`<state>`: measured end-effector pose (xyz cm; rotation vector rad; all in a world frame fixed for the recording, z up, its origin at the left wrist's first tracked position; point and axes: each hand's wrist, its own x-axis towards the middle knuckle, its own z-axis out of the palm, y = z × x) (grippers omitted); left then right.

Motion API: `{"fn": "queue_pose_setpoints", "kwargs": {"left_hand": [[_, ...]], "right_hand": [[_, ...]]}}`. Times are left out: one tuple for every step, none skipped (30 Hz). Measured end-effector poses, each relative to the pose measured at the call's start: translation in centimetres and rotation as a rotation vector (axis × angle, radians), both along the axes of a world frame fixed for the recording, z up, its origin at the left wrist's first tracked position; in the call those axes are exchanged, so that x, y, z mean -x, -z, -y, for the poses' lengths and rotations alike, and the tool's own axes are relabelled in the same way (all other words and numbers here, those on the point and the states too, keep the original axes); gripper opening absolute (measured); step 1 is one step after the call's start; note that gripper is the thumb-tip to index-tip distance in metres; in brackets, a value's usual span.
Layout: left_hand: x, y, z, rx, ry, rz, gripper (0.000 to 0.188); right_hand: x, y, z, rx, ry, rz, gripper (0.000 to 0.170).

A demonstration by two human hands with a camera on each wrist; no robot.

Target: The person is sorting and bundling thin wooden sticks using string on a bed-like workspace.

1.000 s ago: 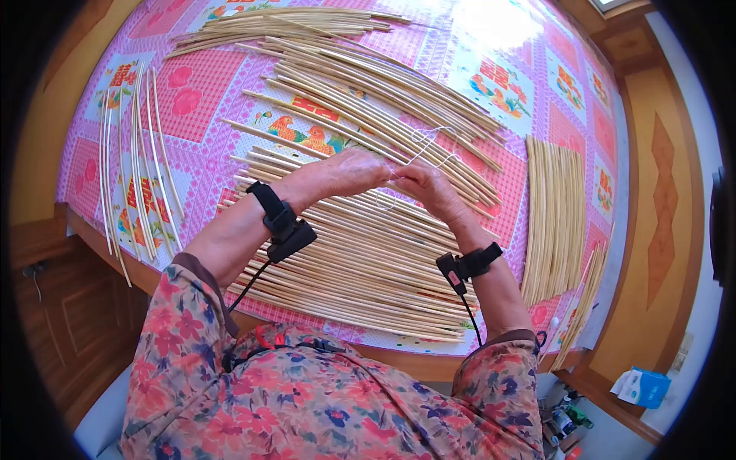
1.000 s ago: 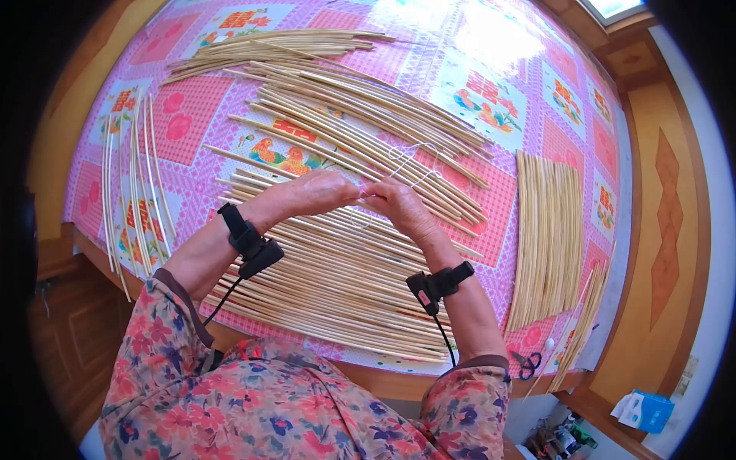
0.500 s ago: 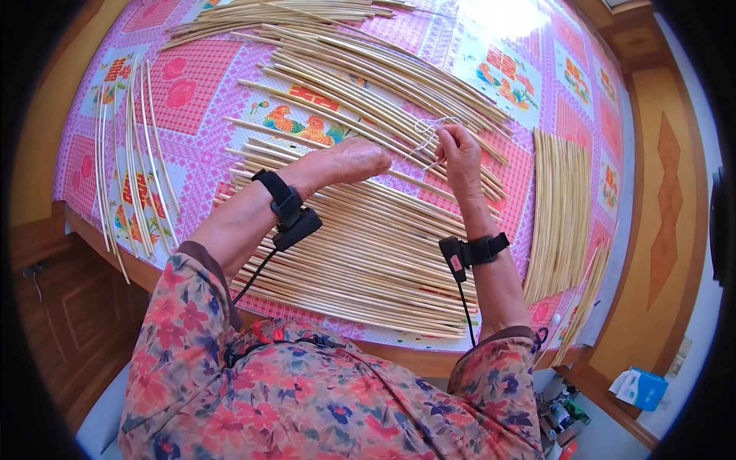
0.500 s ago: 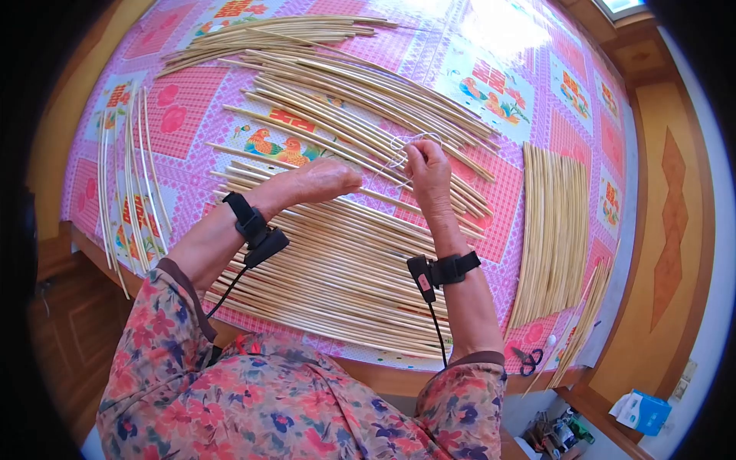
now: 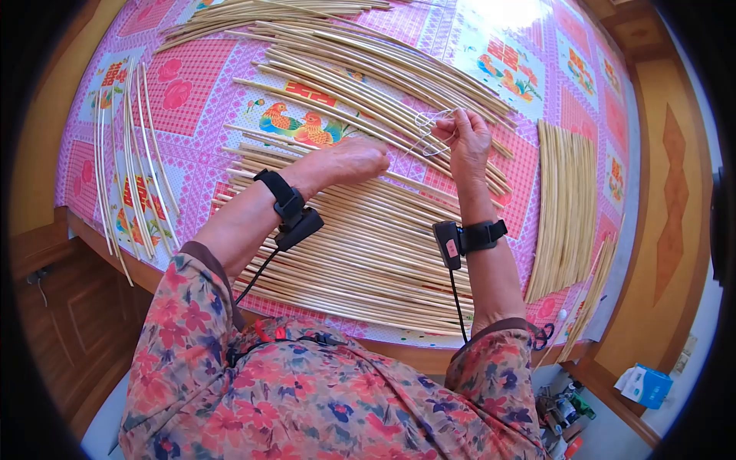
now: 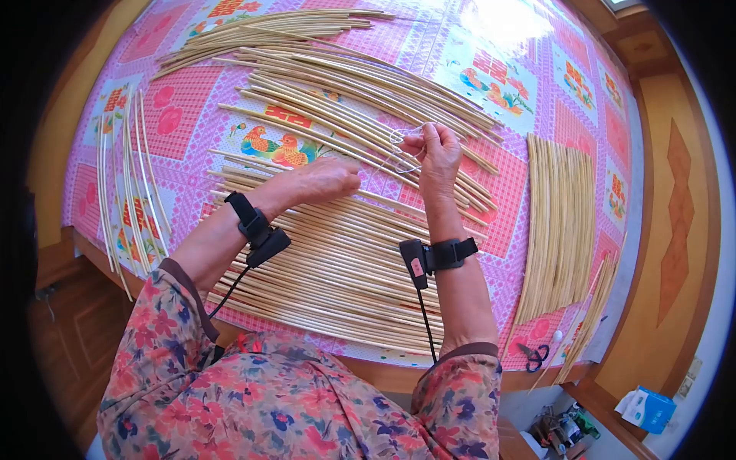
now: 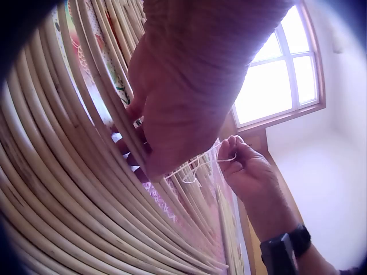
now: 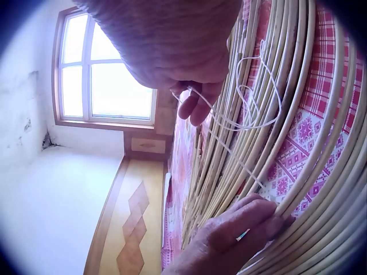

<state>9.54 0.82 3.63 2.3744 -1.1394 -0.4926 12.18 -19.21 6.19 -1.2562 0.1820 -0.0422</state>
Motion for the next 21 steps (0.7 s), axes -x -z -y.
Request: {"fn": "queue_pose_setpoints", "kwargs": {"left_hand": [[0.0,-0.1,0.1,-0.002,0.001,0.000,0.015],[-0.1,-0.2,0.2,-0.066,0.026,-0.013,0.015],[-0.1,-0.4,0.3,-0.131,0.051,-0.026,0.016],[-0.1,-0.5,0.2,-0.133,0.053,-0.025,0.016],[-0.1,-0.6,0.2,-0.113,0.049,-0.030,0.015],[0.1,-0.6,0.1,-0.092,0.043,-0.036,0.015],[0.1,-0.6,0.0,-0.094,0.044,-0.036,0.015],[0.2,-0.7,-0.1,-0.062,0.046,0.000,0.015],[0.3,-0.8,-0.1,-0.031,0.049,0.036,0.014],[0.4,-0.9,0.0,-0.032,0.051,0.036,0.014],[0.6,-0.9,0.1,-0.033,-0.011,0.110,0.013],[0.7,-1.0,0.2,-0.033,-0.074,0.186,0.014],[0.9,-1.1,0.2,-0.034,-0.072,0.186,0.014],[1.2,-1.4,0.3,0.017,-0.066,0.234,0.015],[1.5,-1.7,0.4,0.069,-0.060,0.282,0.017],[2.0,-1.5,0.5,0.069,-0.058,0.282,0.017],[2.6,-1.1,0.6,0.122,-0.097,0.294,0.021],[3.2,-0.8,0.8,0.174,-0.135,0.306,0.025],[3.8,-0.4,0.9,0.172,-0.132,0.306,0.025],[4.4,-0.2,1.0,0.178,-0.165,0.321,0.028],[5.0,0.0,1.1,0.184,-0.198,0.334,0.031]], "right_hand": [[-0.1,0.2,0.0,-0.002,0.001,0.000,0.016],[-0.2,0.4,0.0,0.000,0.031,-0.002,0.016],[-0.3,0.6,0.0,0.001,0.060,-0.003,0.016],[-0.5,0.8,0.0,-0.001,0.063,-0.002,0.016],[-0.6,0.9,0.0,0.007,0.035,-0.021,0.015],[-0.6,1.1,0.0,0.015,0.004,-0.042,0.015],[-0.5,1.3,-0.1,0.014,0.005,-0.042,0.015],[-0.4,1.3,-0.2,0.010,-0.012,-0.048,0.015],[-0.4,1.4,-0.3,0.006,-0.028,-0.053,0.015],[-0.4,1.4,-0.3,0.004,-0.026,-0.053,0.015],[-0.3,1.5,-0.4,0.003,-0.021,-0.048,0.015],[-0.2,1.4,-0.5,0.003,-0.017,-0.041,0.015],[-0.3,1.4,-0.6,0.002,-0.015,-0.041,0.015],[-0.5,1.3,-0.6,-0.014,-0.020,-0.038,0.016],[-0.6,1.3,-0.6,-0.029,-0.025,-0.035,0.017],[-0.7,1.2,-0.7,-0.029,-0.023,-0.034,0.017],[-0.8,1.2,-0.9,-0.027,-0.023,-0.029,0.016],[-0.9,1.3,-1.0,-0.026,-0.023,-0.024,0.016],[-1.0,1.3,-1.1,-0.028,-0.020,-0.023,0.016],[-1.0,1.3,-1.3,-0.018,-0.015,-0.031,0.015],[-0.9,1.3,-1.3,-0.007,-0.010,-0.040,0.015]]}}
